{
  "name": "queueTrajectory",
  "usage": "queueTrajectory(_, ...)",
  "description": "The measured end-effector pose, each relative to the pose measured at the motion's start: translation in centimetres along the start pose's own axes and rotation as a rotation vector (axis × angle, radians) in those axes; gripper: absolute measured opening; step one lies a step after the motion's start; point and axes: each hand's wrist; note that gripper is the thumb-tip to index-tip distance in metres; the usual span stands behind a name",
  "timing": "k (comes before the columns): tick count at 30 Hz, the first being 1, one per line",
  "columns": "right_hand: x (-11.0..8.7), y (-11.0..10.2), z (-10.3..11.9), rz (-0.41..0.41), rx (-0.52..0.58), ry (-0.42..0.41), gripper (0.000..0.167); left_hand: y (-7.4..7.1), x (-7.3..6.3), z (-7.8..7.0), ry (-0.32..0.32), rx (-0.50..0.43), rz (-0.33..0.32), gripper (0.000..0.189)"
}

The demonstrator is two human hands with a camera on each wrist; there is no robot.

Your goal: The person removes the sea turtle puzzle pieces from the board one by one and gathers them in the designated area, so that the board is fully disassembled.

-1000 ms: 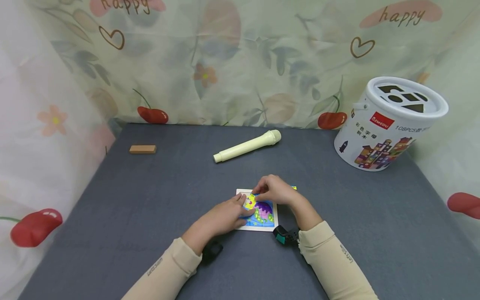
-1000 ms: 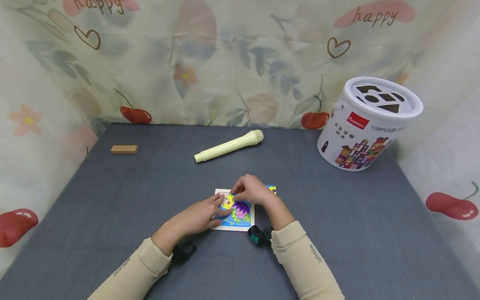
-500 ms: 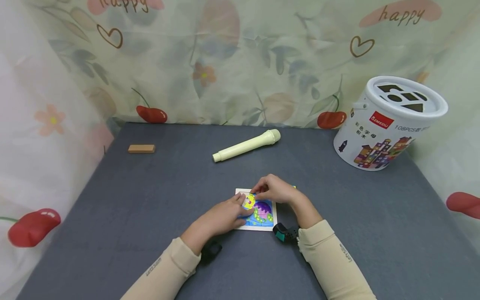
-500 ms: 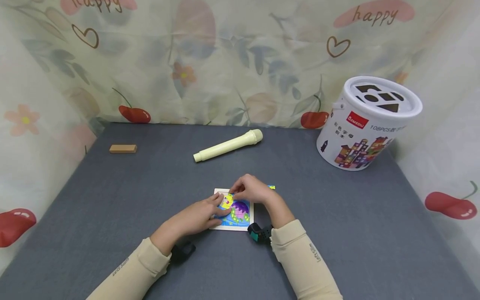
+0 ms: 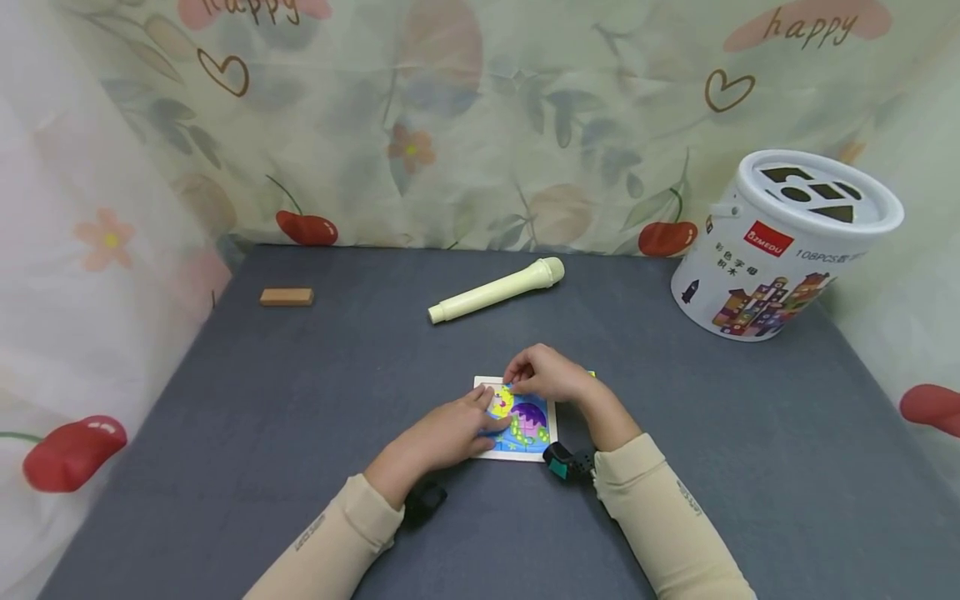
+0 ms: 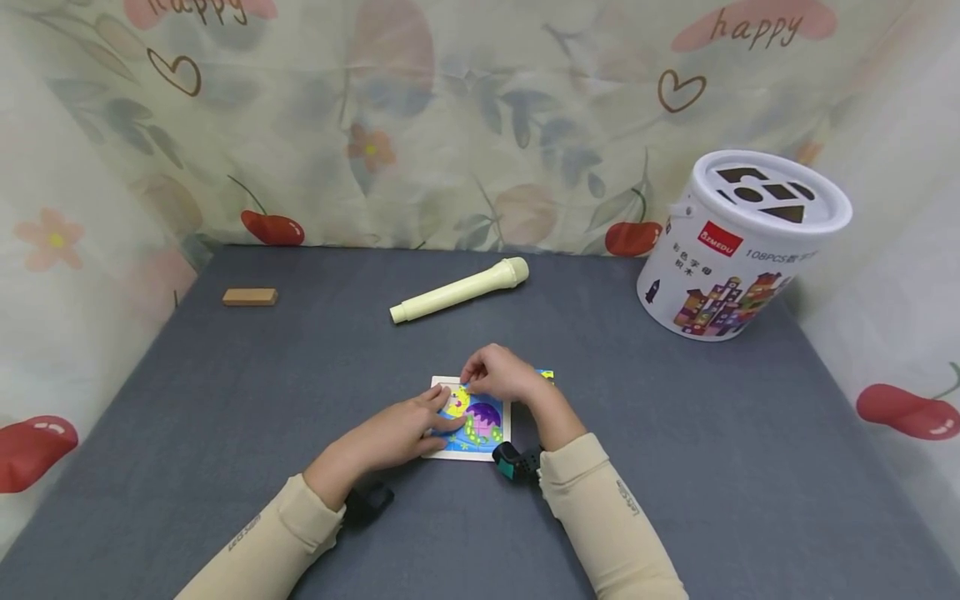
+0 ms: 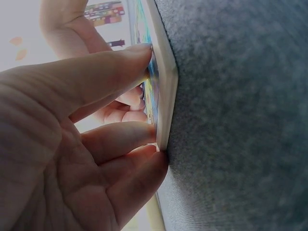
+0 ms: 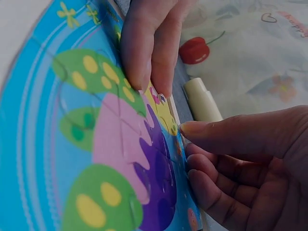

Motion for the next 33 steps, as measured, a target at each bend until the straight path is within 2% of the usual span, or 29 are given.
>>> queueTrajectory(13,-0.04,-0.03,0.12,-0.003,0.023,0.043,0.008,-0.05,0.05,0.02,-0.012,0.0,0.018,0.04)
queueTrajectory(23,-0.19,-0.08,0.03,-0.005,0.054,0.12,0.008,-0.09,-0.01,0.08,-0.002,-0.017,0.013,0.039)
queueTrajectory(27,-0.23,-0.19,-0.18,0.003,0.058,0.11,0.008,-0.14,-0.01,-0.02,-0.01,-0.018,0.015,0.039)
queueTrajectory(33,-0.22,-0.2,-0.41,0.018,0.124,0.087,0.007,-0.09,0.0,-0.1,-0.03,-0.039,0.011,0.04)
Point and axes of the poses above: each hand's wrist, its own x-axis towards the middle knuckle, its own y-axis out of the palm, z = x × y, and after that the axes turned 7 degrees about -x, right-handed
